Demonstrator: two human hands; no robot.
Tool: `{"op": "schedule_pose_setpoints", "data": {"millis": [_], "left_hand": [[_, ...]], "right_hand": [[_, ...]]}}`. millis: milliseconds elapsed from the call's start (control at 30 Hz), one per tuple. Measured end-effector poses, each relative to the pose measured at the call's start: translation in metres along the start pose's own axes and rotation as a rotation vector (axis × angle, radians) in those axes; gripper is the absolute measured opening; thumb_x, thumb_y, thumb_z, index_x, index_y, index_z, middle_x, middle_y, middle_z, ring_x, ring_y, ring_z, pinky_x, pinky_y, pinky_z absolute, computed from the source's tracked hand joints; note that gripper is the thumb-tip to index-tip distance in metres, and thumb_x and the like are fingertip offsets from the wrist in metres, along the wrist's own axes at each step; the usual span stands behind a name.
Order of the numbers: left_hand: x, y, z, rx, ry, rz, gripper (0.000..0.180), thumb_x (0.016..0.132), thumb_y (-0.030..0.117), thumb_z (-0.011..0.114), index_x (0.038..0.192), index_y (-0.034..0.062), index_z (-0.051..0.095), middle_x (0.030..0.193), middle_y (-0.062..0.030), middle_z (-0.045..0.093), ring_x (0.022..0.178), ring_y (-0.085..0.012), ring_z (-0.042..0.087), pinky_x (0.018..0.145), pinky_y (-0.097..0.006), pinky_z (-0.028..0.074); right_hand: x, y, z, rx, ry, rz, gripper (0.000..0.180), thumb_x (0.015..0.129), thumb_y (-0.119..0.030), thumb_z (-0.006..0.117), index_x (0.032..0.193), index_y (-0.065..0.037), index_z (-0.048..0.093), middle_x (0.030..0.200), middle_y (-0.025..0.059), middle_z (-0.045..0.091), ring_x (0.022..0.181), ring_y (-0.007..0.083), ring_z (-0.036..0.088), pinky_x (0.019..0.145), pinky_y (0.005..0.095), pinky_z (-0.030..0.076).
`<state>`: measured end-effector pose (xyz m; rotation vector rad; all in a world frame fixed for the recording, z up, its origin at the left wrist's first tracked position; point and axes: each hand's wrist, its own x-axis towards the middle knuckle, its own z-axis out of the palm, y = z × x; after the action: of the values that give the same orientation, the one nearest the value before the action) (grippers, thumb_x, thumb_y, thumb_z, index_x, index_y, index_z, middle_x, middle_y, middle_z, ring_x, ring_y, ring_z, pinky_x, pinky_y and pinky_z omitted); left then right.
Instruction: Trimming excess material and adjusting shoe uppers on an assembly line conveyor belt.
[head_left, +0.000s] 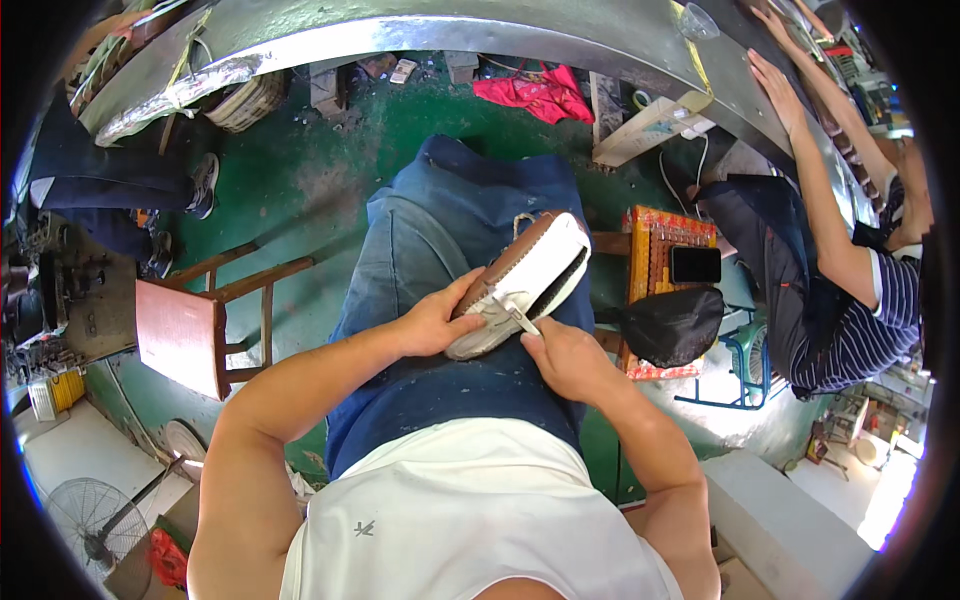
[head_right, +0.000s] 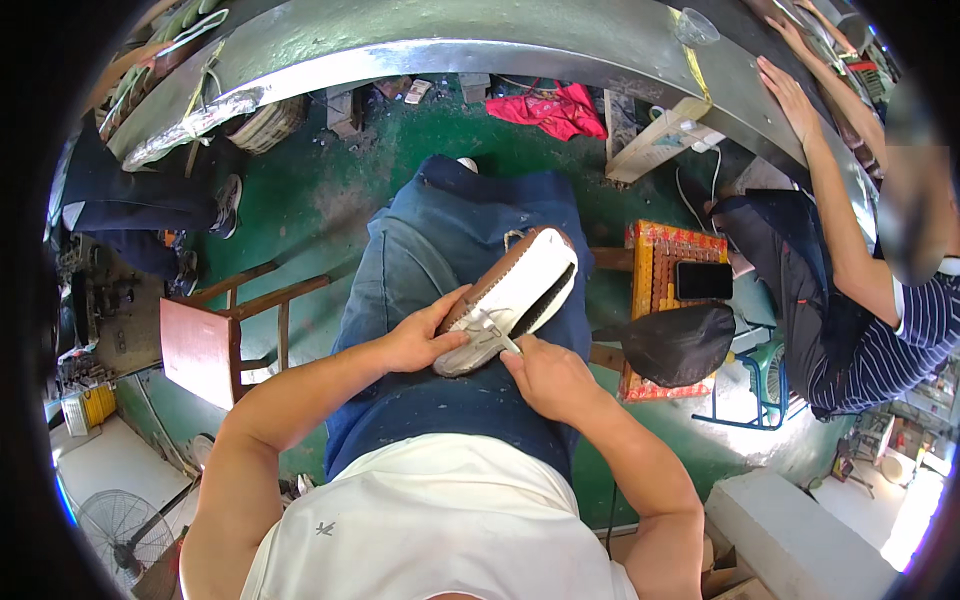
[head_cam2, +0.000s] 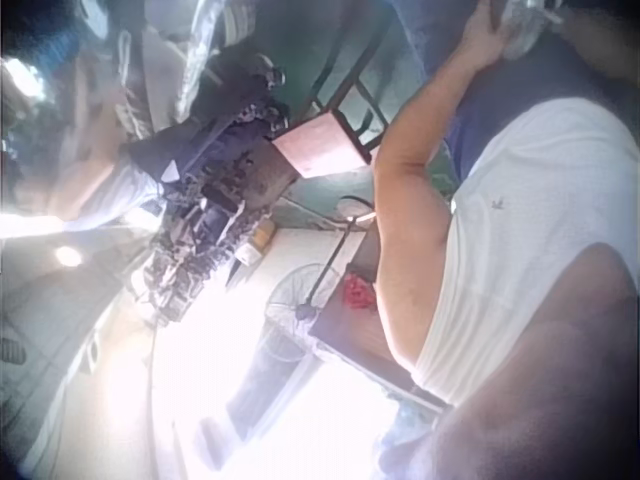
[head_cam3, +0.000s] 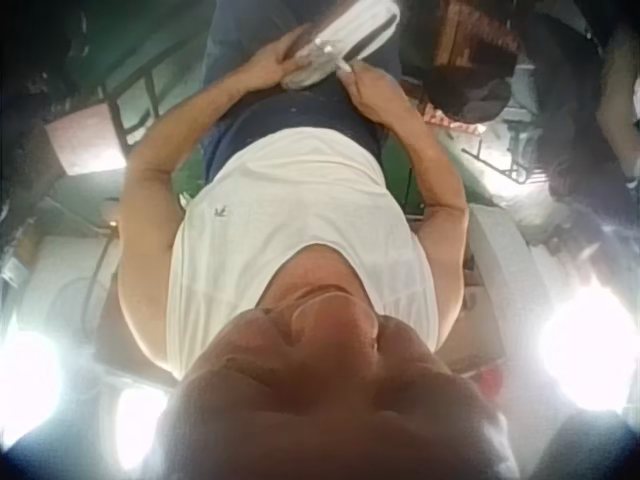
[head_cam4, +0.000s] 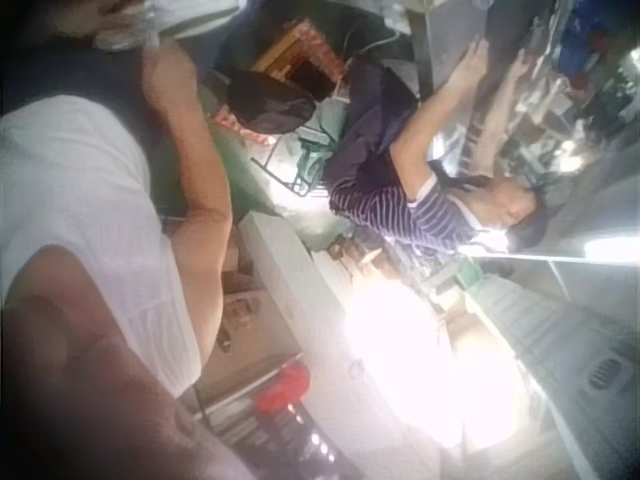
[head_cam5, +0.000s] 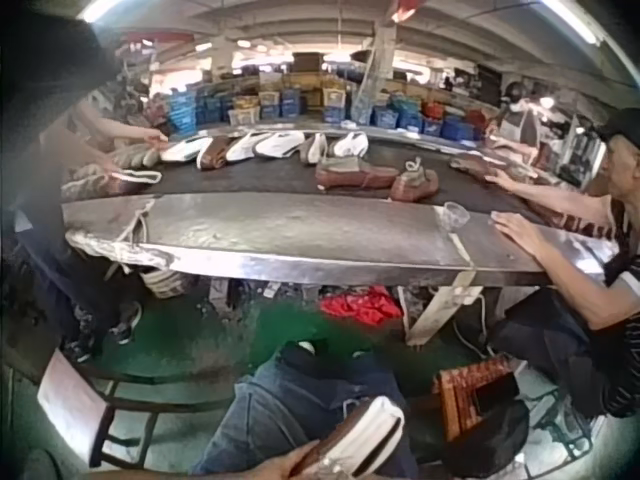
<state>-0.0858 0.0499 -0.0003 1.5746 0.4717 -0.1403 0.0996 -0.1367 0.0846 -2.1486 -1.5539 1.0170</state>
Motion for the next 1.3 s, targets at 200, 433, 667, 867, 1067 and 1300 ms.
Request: {"op": "schedule_pose_setpoints", "data": {"millis": [200, 433, 667, 867, 1067, 1300], "left_hand": [[-0.001, 0.007, 0.000, 0.034, -0.026, 0.005, 0.095, 0.089, 0.015, 0.075, 0.162, 0.0054, 0.015, 0.146, -0.0194, 0.053, 0.132, -0.0253, 0.055, 0.111, -0.035, 0.042], [0.000, 0.067, -0.016, 0.360, -0.054, -0.173, 0.103, 0.076, 0.019, 0.083, 0.159, 0.0101, 0.022, 0.135, -0.0246, 0.060, 0.123, -0.0362, 0.062, 0.104, -0.039, 0.048], [-0.011, 0.165, -0.040, 0.214, 0.240, 0.317, 0.079, 0.078, -0.001, 0.078, 0.144, 0.0087, 0.036, 0.117, -0.0168, 0.069, 0.104, -0.0244, 0.070, 0.092, -0.036, 0.055], [0.052, 0.190, -0.029, -0.056, 0.290, 0.305, 0.071, 0.079, 0.016, 0.087, 0.134, 0.0018, 0.045, 0.104, -0.0159, 0.069, 0.093, -0.0170, 0.068, 0.079, -0.034, 0.057], [0.094, 0.045, 0.001, 0.163, 0.191, 0.084, 0.080, 0.079, 0.038, 0.082, 0.138, -0.0067, 0.051, 0.130, -0.0231, 0.064, 0.120, -0.0317, 0.063, 0.104, -0.039, 0.048], [0.061, 0.087, 0.020, 0.773, 0.304, 0.009, 0.045, 0.096, 0.030, 0.061, 0.126, -0.0034, 0.062, 0.109, -0.0255, 0.070, 0.100, -0.0417, 0.069, 0.088, -0.048, 0.056]], "right_hand": [[0.003, -0.012, 0.011, -0.061, 0.059, -0.094, 0.037, 0.103, -0.034, 0.054, 0.112, 0.002, 0.059, 0.088, 0.0235, 0.067, 0.088, 0.0405, 0.069, 0.074, 0.0504, 0.053], [-0.025, 0.022, 0.001, 0.353, 0.090, 0.105, 0.030, 0.104, -0.027, 0.052, 0.114, 0.001, 0.059, 0.086, 0.0187, 0.069, 0.080, 0.0375, 0.069, 0.074, 0.0444, 0.054], [-0.049, 0.041, 0.007, 0.833, 0.343, 0.132, 0.038, 0.109, -0.028, 0.044, 0.115, 0.007, 0.057, 0.091, 0.0104, 0.067, 0.077, 0.0159, 0.066, 0.072, 0.0313, 0.054], [-0.054, 0.045, -0.002, 0.706, 0.281, 0.220, 0.031, 0.100, -0.021, 0.059, 0.118, 0.004, 0.058, 0.092, 0.0084, 0.067, 0.081, 0.0156, 0.066, 0.076, 0.0332, 0.054], [-0.049, 0.046, -0.002, 0.554, 0.245, 0.218, 0.028, 0.096, -0.019, 0.063, 0.117, -0.001, 0.059, 0.091, 0.0125, 0.069, 0.084, 0.0254, 0.069, 0.079, 0.0381, 0.053], [-0.034, 0.044, -0.017, 0.487, 0.065, 0.182, 0.019, 0.098, -0.018, 0.061, 0.106, -0.001, 0.061, 0.081, 0.0164, 0.067, 0.078, 0.0333, 0.068, 0.073, 0.0419, 0.053]]}}
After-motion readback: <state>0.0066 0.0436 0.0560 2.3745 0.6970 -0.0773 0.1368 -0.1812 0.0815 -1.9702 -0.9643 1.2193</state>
